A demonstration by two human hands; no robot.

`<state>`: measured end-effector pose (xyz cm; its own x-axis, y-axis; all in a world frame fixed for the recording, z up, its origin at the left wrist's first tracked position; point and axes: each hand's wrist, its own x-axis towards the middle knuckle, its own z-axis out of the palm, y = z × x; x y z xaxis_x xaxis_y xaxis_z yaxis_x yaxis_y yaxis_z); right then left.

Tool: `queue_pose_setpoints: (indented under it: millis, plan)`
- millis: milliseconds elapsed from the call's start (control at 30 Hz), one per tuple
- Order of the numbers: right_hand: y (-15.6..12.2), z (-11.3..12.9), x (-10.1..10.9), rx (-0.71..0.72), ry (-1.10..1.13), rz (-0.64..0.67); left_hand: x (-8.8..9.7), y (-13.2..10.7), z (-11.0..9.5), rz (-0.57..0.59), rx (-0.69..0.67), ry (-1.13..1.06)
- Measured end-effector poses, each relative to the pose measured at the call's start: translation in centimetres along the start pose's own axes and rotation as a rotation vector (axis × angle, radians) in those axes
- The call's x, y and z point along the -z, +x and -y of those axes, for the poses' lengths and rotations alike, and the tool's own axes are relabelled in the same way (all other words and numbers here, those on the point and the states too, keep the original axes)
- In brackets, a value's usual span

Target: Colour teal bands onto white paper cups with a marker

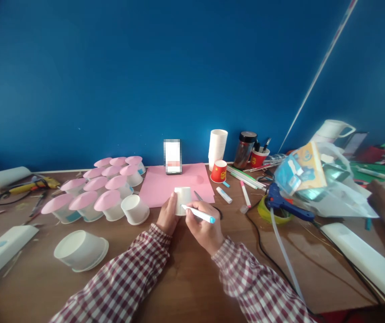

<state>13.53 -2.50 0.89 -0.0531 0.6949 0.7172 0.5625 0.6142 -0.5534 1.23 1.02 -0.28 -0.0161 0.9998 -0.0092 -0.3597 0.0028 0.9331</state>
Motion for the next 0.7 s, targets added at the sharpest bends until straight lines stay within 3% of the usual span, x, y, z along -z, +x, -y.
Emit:
queue_pose_setpoints:
  millis: [700]
  plan:
    - [0.18,-0.19,0.16,-0.031,0.032,-0.029,0.24,0.16,0.15,-0.081,0.064,-0.034]
